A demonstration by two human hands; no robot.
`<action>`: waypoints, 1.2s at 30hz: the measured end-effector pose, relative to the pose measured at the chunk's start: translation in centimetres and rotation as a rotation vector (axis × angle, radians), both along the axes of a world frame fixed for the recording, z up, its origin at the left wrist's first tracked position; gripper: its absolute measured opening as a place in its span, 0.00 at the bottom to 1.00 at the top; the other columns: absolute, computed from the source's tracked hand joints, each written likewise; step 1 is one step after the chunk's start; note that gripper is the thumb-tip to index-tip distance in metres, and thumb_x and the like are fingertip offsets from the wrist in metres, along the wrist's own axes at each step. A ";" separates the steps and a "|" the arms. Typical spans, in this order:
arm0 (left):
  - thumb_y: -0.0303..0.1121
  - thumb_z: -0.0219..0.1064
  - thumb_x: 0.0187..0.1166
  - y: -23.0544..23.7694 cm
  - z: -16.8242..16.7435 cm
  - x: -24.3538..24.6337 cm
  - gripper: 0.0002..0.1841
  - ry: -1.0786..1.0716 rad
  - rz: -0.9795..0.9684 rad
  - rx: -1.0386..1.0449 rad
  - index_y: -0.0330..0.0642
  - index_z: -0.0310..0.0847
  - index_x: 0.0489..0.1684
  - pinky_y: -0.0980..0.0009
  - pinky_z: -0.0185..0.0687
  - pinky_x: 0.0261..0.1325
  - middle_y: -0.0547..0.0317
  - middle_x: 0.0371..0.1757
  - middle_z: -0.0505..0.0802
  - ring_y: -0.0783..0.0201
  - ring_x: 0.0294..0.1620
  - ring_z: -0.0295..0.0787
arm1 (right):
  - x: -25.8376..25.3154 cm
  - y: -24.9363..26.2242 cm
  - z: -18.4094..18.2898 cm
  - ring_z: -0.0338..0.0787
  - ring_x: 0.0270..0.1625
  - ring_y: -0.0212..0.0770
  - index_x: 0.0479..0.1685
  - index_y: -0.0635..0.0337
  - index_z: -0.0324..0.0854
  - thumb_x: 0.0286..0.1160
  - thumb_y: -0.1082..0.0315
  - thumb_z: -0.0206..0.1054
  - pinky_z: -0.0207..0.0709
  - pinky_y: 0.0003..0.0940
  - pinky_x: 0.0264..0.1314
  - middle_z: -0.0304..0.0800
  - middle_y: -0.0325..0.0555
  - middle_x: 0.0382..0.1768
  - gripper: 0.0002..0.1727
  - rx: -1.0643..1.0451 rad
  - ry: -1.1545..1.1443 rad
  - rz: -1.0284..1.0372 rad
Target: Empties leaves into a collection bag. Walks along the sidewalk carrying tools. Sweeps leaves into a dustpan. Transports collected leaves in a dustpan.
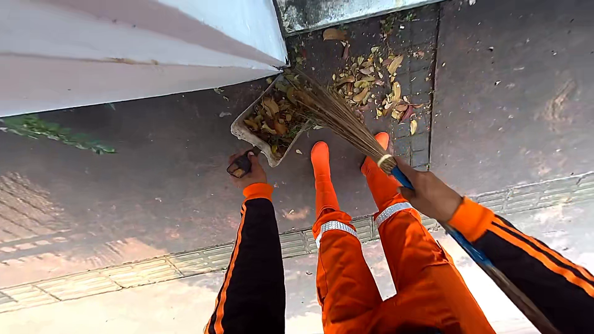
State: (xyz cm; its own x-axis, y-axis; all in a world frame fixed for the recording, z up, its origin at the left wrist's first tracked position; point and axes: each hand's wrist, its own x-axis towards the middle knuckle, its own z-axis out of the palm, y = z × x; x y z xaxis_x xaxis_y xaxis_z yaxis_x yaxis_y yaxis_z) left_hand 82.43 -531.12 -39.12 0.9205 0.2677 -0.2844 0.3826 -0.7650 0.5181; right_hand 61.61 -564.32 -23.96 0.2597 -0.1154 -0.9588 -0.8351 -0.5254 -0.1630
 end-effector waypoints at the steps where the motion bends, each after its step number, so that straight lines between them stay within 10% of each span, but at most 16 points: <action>1: 0.37 0.76 0.78 0.4 -0.2 0.0 0.20 0.006 -0.011 -0.004 0.37 0.85 0.64 0.61 0.82 0.70 0.46 0.58 0.94 0.60 0.61 0.91 | -2.8 -1.4 2.1 0.91 0.37 0.56 0.96 0.45 0.49 0.81 0.65 0.66 0.85 0.58 0.44 0.90 0.61 0.44 0.43 -0.056 0.008 -0.108; 4: 0.35 0.76 0.77 0.8 -0.4 0.3 0.20 0.016 -0.015 -0.023 0.36 0.84 0.64 0.61 0.83 0.69 0.47 0.58 0.94 0.60 0.61 0.91 | -7.5 -7.5 3.9 0.82 0.19 0.47 0.95 0.44 0.55 0.84 0.62 0.65 0.80 0.50 0.23 0.85 0.57 0.32 0.38 -0.303 0.041 -0.396; 9: 0.33 0.76 0.77 1.5 -0.8 0.6 0.21 -0.006 -0.028 -0.025 0.34 0.82 0.66 0.65 0.82 0.70 0.46 0.59 0.93 0.62 0.62 0.90 | -1.8 -16.8 -8.5 0.90 0.38 0.63 0.86 0.59 0.63 0.83 0.67 0.65 0.83 0.64 0.44 0.86 0.70 0.51 0.31 -0.473 0.026 -0.572; 12: 0.32 0.75 0.77 1.3 -0.9 0.8 0.21 -0.006 -0.046 -0.005 0.33 0.82 0.65 0.65 0.81 0.71 0.45 0.59 0.93 0.62 0.64 0.89 | 3.3 -13.5 -13.0 0.91 0.42 0.67 0.84 0.59 0.65 0.77 0.70 0.68 0.83 0.68 0.46 0.87 0.72 0.52 0.33 -0.277 -0.005 -0.359; 19: 0.29 0.74 0.78 0.9 -0.5 0.8 0.21 -0.004 -0.023 -0.052 0.30 0.80 0.67 0.68 0.81 0.69 0.44 0.59 0.92 0.63 0.62 0.88 | -2.0 -6.8 -1.9 0.84 0.23 0.52 0.97 0.40 0.48 0.82 0.66 0.67 0.82 0.55 0.29 0.87 0.62 0.36 0.44 -0.163 0.001 -0.278; 24: 0.32 0.74 0.78 1.1 -0.7 0.8 0.20 0.009 -0.021 -0.035 0.33 0.81 0.66 0.67 0.82 0.69 0.47 0.59 0.92 0.64 0.61 0.89 | 5.2 -6.1 -10.0 0.89 0.59 0.74 0.94 0.56 0.48 0.73 0.73 0.70 0.78 0.74 0.59 0.86 0.75 0.58 0.47 -0.208 0.022 -0.123; 31: 0.32 0.74 0.78 2.3 -1.7 0.7 0.20 -0.045 -0.056 -0.094 0.31 0.81 0.64 0.71 0.83 0.64 0.48 0.54 0.92 0.69 0.55 0.89 | 2.3 -2.3 -3.2 0.92 0.43 0.66 0.96 0.49 0.49 0.76 0.71 0.68 0.82 0.68 0.48 0.91 0.67 0.44 0.46 -0.131 -0.052 -0.045; 36: 0.34 0.74 0.78 2.9 -1.3 1.1 0.20 0.030 -0.101 -0.050 0.34 0.81 0.64 0.66 0.83 0.65 0.48 0.55 0.92 0.65 0.55 0.90 | 9.8 0.7 -9.4 0.89 0.58 0.73 0.93 0.58 0.45 0.70 0.76 0.69 0.81 0.71 0.57 0.87 0.73 0.54 0.49 -0.095 0.038 0.064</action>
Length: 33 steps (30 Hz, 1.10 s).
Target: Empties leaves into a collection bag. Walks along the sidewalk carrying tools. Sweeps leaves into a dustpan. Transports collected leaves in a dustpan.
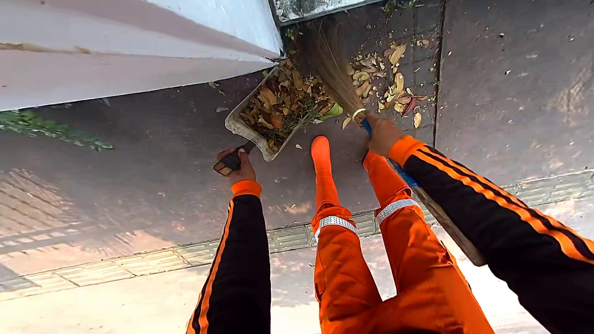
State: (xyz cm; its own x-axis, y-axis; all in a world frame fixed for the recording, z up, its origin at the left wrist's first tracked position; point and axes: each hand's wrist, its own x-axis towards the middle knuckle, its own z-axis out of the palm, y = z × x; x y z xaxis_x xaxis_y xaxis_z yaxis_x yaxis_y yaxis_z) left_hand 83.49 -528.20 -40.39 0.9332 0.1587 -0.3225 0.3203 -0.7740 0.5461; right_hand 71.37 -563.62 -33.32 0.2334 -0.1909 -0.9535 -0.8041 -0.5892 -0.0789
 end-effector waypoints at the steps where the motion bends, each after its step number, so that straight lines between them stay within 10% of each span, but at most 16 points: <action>1: 0.35 0.74 0.78 0.3 0.0 0.0 0.19 0.000 -0.014 0.006 0.34 0.82 0.63 0.66 0.83 0.65 0.48 0.54 0.93 0.66 0.55 0.90 | 0.6 2.4 -0.8 0.90 0.58 0.72 0.92 0.59 0.45 0.67 0.77 0.71 0.82 0.69 0.57 0.87 0.72 0.55 0.50 0.064 0.017 0.035; 9: 0.34 0.76 0.77 3.6 0.8 3.1 0.20 0.020 -0.116 -0.044 0.33 0.82 0.64 0.60 0.83 0.68 0.46 0.57 0.93 0.62 0.59 0.90 | -9.0 6.5 8.6 0.91 0.55 0.59 0.98 0.46 0.40 0.82 0.67 0.64 0.82 0.58 0.62 0.88 0.64 0.58 0.46 0.351 0.005 -0.138; 14: 0.31 0.73 0.78 5.5 1.2 5.7 0.22 0.070 -0.415 -0.101 0.32 0.80 0.69 0.56 0.78 0.78 0.41 0.67 0.90 0.55 0.70 0.87 | -20.0 2.3 16.8 0.78 0.12 0.40 0.98 0.39 0.43 0.90 0.60 0.57 0.79 0.38 0.12 0.84 0.48 0.28 0.39 0.106 0.047 -0.895; 19: 0.31 0.74 0.77 3.8 0.8 7.0 0.22 0.089 -0.464 -0.055 0.35 0.82 0.68 0.54 0.78 0.78 0.42 0.69 0.90 0.54 0.72 0.86 | -24.1 -0.7 9.1 0.73 0.14 0.34 0.87 0.52 0.57 0.93 0.61 0.56 0.73 0.30 0.15 0.73 0.43 0.25 0.27 -0.298 0.135 -1.259; 23: 0.32 0.75 0.77 1.9 1.1 7.3 0.23 0.113 -0.460 -0.020 0.35 0.80 0.70 0.56 0.79 0.77 0.42 0.68 0.90 0.54 0.71 0.87 | -22.3 0.6 0.5 0.74 0.15 0.35 0.88 0.52 0.57 0.90 0.67 0.58 0.75 0.30 0.17 0.73 0.45 0.26 0.29 -0.072 0.142 -1.300; 28: 0.28 0.74 0.77 1.1 1.3 7.2 0.24 0.095 -0.476 -0.063 0.29 0.79 0.70 0.60 0.78 0.77 0.38 0.66 0.90 0.55 0.70 0.87 | -23.2 4.7 9.8 0.73 0.14 0.34 0.96 0.44 0.46 0.88 0.69 0.59 0.73 0.30 0.14 0.77 0.43 0.29 0.38 0.135 -0.027 -1.391; 33: 0.29 0.73 0.77 1.2 0.8 7.1 0.24 0.098 -0.470 -0.065 0.27 0.77 0.71 0.61 0.77 0.78 0.37 0.68 0.89 0.56 0.72 0.86 | -29.8 4.7 16.1 0.70 0.12 0.32 0.91 0.51 0.60 0.92 0.67 0.54 0.69 0.27 0.10 0.77 0.42 0.27 0.29 -0.139 0.024 -1.500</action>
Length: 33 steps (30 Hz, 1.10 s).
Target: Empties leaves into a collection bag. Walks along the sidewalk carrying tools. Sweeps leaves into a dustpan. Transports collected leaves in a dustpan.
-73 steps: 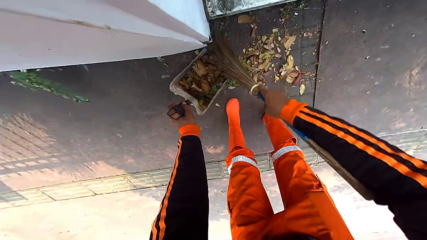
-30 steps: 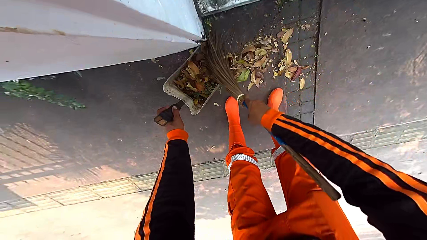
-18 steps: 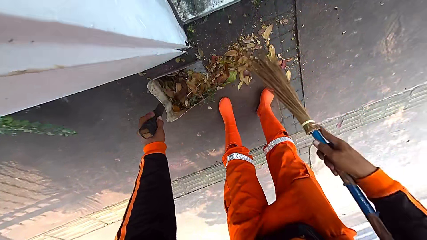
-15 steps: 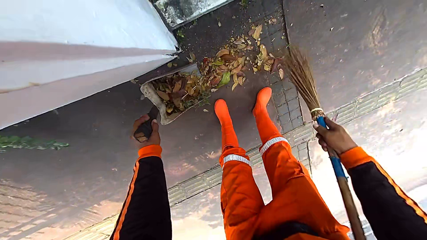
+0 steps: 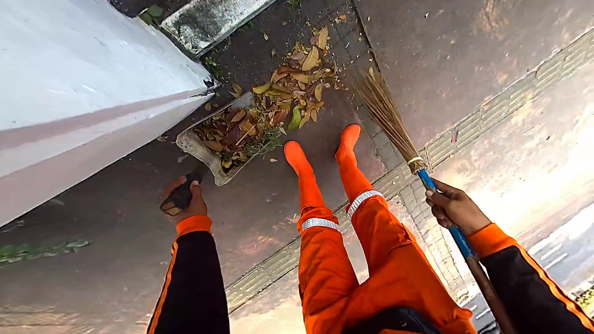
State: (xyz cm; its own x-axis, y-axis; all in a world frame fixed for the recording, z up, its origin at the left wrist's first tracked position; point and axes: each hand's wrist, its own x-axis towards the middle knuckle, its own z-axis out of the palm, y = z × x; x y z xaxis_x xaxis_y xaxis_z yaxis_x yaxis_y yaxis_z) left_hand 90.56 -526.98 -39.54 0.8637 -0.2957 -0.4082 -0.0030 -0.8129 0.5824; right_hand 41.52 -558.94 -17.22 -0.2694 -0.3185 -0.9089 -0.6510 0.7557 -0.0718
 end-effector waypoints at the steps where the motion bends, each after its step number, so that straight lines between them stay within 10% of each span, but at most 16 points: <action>1: 0.28 0.73 0.77 -0.1 0.0 0.0 0.24 -0.005 -0.004 -0.005 0.26 0.77 0.71 0.62 0.77 0.78 0.36 0.68 0.89 0.56 0.71 0.86 | -0.5 -0.8 -1.6 0.70 0.12 0.32 0.91 0.52 0.60 0.93 0.65 0.54 0.69 0.27 0.11 0.77 0.42 0.26 0.28 -0.023 0.065 -0.003; 7: 0.26 0.74 0.76 -2.3 0.9 -0.9 0.23 -0.040 0.004 0.013 0.24 0.78 0.68 0.65 0.78 0.76 0.36 0.65 0.90 0.58 0.69 0.87 | 5.4 -2.4 -13.6 0.76 0.16 0.36 0.88 0.53 0.62 0.92 0.65 0.57 0.76 0.32 0.18 0.78 0.47 0.31 0.27 0.121 -0.006 0.186; 15: 0.28 0.74 0.77 -2.4 1.1 -1.4 0.24 -0.033 0.031 0.043 0.25 0.78 0.69 0.66 0.79 0.75 0.35 0.65 0.90 0.58 0.68 0.87 | 0.6 -3.1 -1.2 0.71 0.09 0.34 0.94 0.51 0.57 0.84 0.68 0.63 0.71 0.31 0.09 0.80 0.43 0.23 0.37 0.035 -0.138 0.248; 22: 0.29 0.75 0.76 -2.9 0.9 -3.5 0.24 -0.067 0.087 0.066 0.27 0.79 0.69 0.67 0.78 0.75 0.39 0.65 0.90 0.60 0.68 0.87 | 4.4 -7.7 -13.4 0.80 0.17 0.42 0.95 0.45 0.54 0.84 0.67 0.66 0.80 0.39 0.21 0.85 0.56 0.34 0.39 0.115 -0.033 0.522; 29: 0.30 0.77 0.75 -3.7 1.0 -5.3 0.26 -0.058 0.221 0.084 0.27 0.78 0.70 0.66 0.78 0.76 0.39 0.64 0.91 0.60 0.68 0.87 | 1.7 -11.1 -2.7 0.79 0.15 0.41 0.93 0.43 0.61 0.79 0.65 0.69 0.80 0.41 0.18 0.87 0.53 0.34 0.39 0.031 -0.027 0.730; 33: 0.29 0.75 0.77 -5.0 1.6 -6.3 0.25 -0.051 0.277 0.101 0.29 0.78 0.71 0.69 0.77 0.77 0.42 0.67 0.90 0.63 0.70 0.86 | 4.7 -17.0 -9.4 0.88 0.26 0.56 0.94 0.48 0.57 0.80 0.67 0.68 0.85 0.58 0.34 0.89 0.66 0.41 0.40 -0.050 0.117 0.843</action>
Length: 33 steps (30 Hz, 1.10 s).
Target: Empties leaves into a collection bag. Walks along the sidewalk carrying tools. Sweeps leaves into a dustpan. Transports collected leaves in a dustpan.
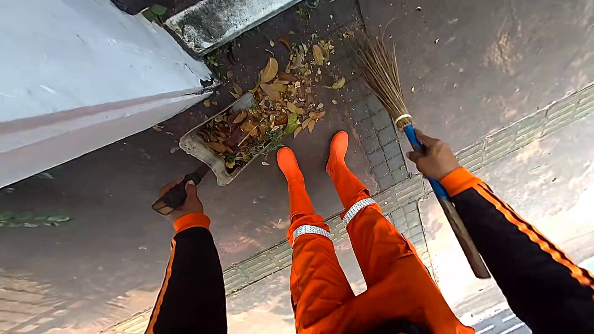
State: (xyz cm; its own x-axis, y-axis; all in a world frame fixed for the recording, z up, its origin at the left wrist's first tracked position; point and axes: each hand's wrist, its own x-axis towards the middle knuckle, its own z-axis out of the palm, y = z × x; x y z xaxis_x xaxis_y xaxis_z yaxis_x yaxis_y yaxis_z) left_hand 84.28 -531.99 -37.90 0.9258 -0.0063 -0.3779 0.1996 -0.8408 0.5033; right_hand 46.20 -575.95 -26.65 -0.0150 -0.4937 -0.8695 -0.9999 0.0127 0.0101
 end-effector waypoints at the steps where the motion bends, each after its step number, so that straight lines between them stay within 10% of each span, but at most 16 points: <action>1: 0.30 0.75 0.77 -0.1 -0.1 -0.3 0.25 -0.003 0.011 -0.001 0.29 0.78 0.71 0.69 0.77 0.77 0.42 0.66 0.90 0.63 0.70 0.86 | 1.4 -0.7 -2.5 0.89 0.28 0.59 0.94 0.49 0.56 0.79 0.68 0.68 0.85 0.61 0.35 0.89 0.68 0.44 0.41 0.028 -0.011 0.035; 4: 0.30 0.76 0.76 -0.2 0.0 -0.5 0.25 -0.017 0.042 0.002 0.30 0.79 0.70 0.68 0.77 0.77 0.43 0.65 0.91 0.63 0.70 0.86 | 4.2 1.4 -4.6 0.87 0.23 0.55 0.94 0.47 0.58 0.77 0.70 0.68 0.85 0.56 0.27 0.89 0.66 0.40 0.41 0.164 -0.085 0.143; 10: 0.32 0.77 0.76 0.4 -0.7 -0.4 0.25 -0.021 0.060 0.003 0.32 0.80 0.70 0.66 0.77 0.76 0.43 0.65 0.91 0.61 0.69 0.87 | 1.1 0.3 5.7 0.83 0.20 0.44 0.93 0.40 0.60 0.78 0.65 0.70 0.83 0.48 0.26 0.89 0.56 0.38 0.40 0.109 -0.108 0.135; 17: 0.31 0.77 0.75 1.0 -1.4 -0.8 0.24 -0.024 0.089 -0.048 0.32 0.80 0.69 0.69 0.79 0.74 0.46 0.64 0.91 0.65 0.67 0.88 | 4.8 -1.2 -5.0 0.92 0.44 0.69 0.91 0.50 0.63 0.71 0.74 0.71 0.81 0.72 0.48 0.92 0.68 0.46 0.43 0.039 -0.069 0.489; 22: 0.30 0.76 0.77 1.3 -1.7 -0.7 0.24 0.002 0.084 -0.040 0.30 0.78 0.71 0.67 0.77 0.76 0.43 0.65 0.90 0.63 0.69 0.86 | 0.5 -0.1 1.7 0.88 0.31 0.55 0.94 0.44 0.57 0.76 0.68 0.70 0.83 0.60 0.39 0.90 0.63 0.42 0.43 0.003 -0.075 0.262; 28: 0.31 0.76 0.77 1.2 -2.2 -0.5 0.23 -0.008 0.052 -0.005 0.33 0.81 0.69 0.66 0.77 0.76 0.45 0.64 0.91 0.62 0.68 0.87 | 3.9 2.2 -4.2 0.92 0.42 0.65 0.94 0.51 0.58 0.73 0.71 0.72 0.83 0.68 0.50 0.91 0.68 0.47 0.44 0.077 0.006 0.245; 33: 0.31 0.76 0.75 1.7 -2.4 -0.2 0.24 -0.023 0.031 -0.035 0.32 0.80 0.69 0.68 0.79 0.75 0.45 0.64 0.92 0.65 0.67 0.88 | 2.0 6.2 1.0 0.86 0.26 0.46 0.95 0.40 0.57 0.76 0.66 0.69 0.85 0.49 0.33 0.89 0.56 0.43 0.43 0.187 -0.165 0.110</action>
